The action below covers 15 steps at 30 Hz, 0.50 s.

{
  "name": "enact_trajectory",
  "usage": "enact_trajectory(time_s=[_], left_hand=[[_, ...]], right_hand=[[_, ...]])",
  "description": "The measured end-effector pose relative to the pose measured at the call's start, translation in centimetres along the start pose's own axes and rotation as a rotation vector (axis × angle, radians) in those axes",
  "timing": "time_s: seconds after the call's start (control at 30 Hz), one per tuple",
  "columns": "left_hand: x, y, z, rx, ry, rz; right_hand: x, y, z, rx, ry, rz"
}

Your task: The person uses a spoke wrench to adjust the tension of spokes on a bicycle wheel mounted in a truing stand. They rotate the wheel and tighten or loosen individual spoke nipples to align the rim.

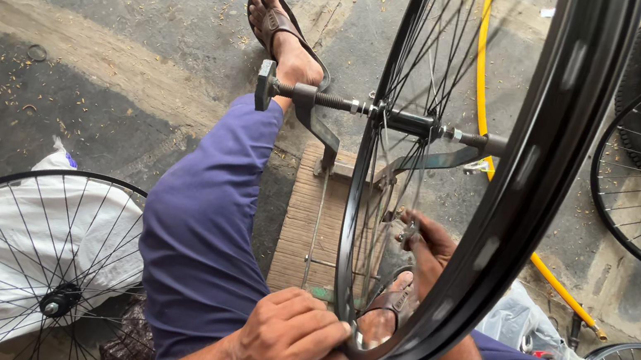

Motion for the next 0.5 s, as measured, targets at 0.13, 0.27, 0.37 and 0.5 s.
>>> enact_trajectory(time_s=[0.13, 0.27, 0.37, 0.5], left_hand=[[-0.7, -0.5, 0.8, 0.044, -0.018, 0.012], [0.0, 0.2, 0.6, -0.013, 0.029, 0.018], [0.5, 0.3, 0.2, -0.037, 0.042, 0.022], [0.5, 0.0, 0.0, -0.001, 0.028, 0.015]], right_hand=[[0.1, 0.4, -0.4, 0.054, 0.015, -0.099], [0.9, 1.3, -0.5, 0.080, 0.018, -0.036], [1.0, 1.5, -0.8, 0.172, -0.010, -0.166], [1.7, 2.3, -1.0, 0.162, 0.014, -0.154]])
Point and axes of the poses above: each hand's wrist, its own z-axis towards the middle knuckle, its own x-axis out of the palm, y = z × x, the point moved 10 cm from there along z, towards the middle knuckle, and after that the axes turned 2 degrees about x, right-handed, at the moved point
